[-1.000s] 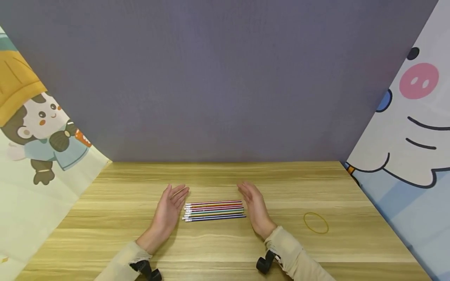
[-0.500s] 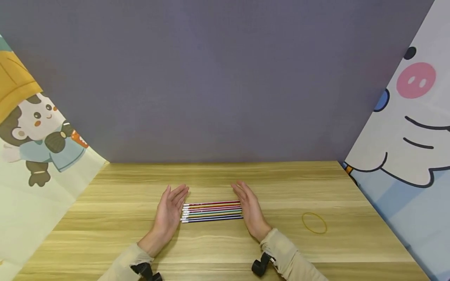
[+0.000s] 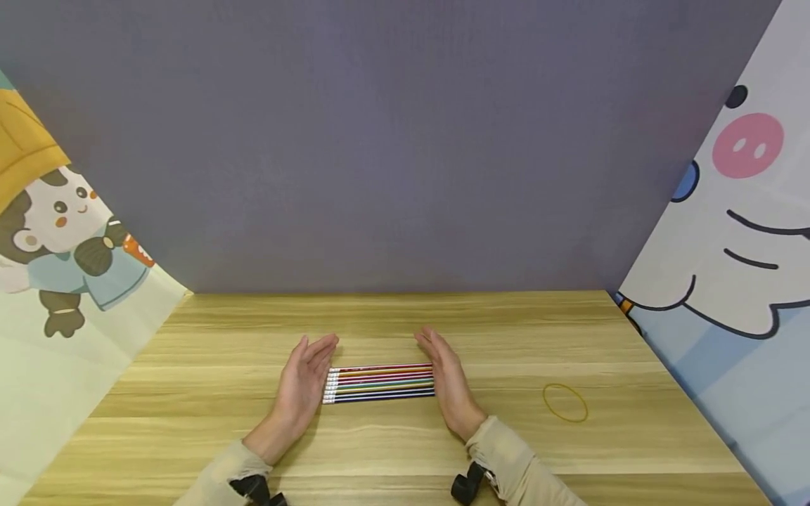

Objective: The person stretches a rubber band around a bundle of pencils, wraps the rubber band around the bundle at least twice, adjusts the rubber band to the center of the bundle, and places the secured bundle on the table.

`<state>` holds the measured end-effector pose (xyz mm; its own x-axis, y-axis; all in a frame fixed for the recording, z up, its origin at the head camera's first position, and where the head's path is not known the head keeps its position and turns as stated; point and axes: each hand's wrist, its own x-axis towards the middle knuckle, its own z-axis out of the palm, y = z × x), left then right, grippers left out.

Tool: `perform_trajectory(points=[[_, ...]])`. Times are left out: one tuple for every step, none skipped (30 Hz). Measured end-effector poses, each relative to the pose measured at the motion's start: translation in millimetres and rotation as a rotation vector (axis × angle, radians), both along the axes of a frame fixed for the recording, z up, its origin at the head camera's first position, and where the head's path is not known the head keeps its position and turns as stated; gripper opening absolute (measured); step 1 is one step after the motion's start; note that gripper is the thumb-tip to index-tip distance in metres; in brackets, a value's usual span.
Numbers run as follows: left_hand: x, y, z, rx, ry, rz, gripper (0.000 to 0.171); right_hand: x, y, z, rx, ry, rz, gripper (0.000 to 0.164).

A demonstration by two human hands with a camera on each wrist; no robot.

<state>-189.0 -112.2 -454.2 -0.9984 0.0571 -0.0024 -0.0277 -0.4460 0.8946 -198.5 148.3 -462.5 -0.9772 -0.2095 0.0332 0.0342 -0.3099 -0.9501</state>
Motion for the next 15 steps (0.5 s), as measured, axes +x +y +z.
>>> perform_trajectory(points=[[0.9,0.2,0.1,-0.001,0.000,0.004,0.071,1.0,-0.2,-0.2,0.003,-0.003,-0.003,0.068],[1.6,0.7,0.3,-0.001,-0.003,0.008,0.071,1.8,-0.6,-0.2,0.007,-0.007,-0.006,0.068],[2.3,1.4,0.3,0.000,-0.006,0.011,0.070,2.6,-1.0,-0.3,0.012,-0.009,-0.008,0.068],[2.9,2.1,0.2,0.003,-0.008,0.012,0.069,3.3,-1.5,-0.3,0.017,-0.010,-0.012,0.069],[3.6,2.8,0.2,-0.001,-0.007,0.011,0.069,3.8,-2.0,-0.1,0.021,-0.011,-0.015,0.069],[4.1,3.5,-0.1,-0.004,-0.008,0.012,0.068,4.2,-2.5,-0.1,0.022,-0.011,-0.019,0.069],[4.5,3.9,-0.3,-0.010,-0.007,0.011,0.068,4.6,-3.1,-0.1,0.023,-0.013,-0.024,0.069],[4.9,4.0,-0.2,-0.018,-0.007,0.013,0.068,4.8,-3.6,0.0,0.020,-0.014,-0.027,0.068],[5.1,3.9,-0.7,-0.021,-0.008,0.017,0.068,4.8,-4.1,0.0,0.014,-0.014,-0.029,0.068],[5.0,3.9,-0.5,-0.023,-0.012,0.019,0.068,5.0,-3.8,0.8,0.007,-0.010,-0.029,0.068],[4.9,3.7,-0.1,-0.029,-0.017,0.025,0.068,4.9,-3.5,1.2,-0.005,-0.013,-0.031,0.067],[4.5,3.1,0.3,-0.034,-0.026,0.031,0.066,4.8,-2.9,1.8,-0.019,-0.012,-0.031,0.067],[4.1,2.2,0.8,-0.041,-0.034,0.038,0.065,4.3,-2.2,2.8,-0.039,-0.011,-0.031,0.066],[3.6,1.2,1.6,-0.048,-0.044,0.048,0.062,3.7,-1.0,3.7,-0.054,-0.011,-0.032,0.066],[2.8,0.1,2.6,-0.047,-0.056,0.062,0.059,3.0,0.5,4.9,-0.063,-0.009,-0.035,0.066]])
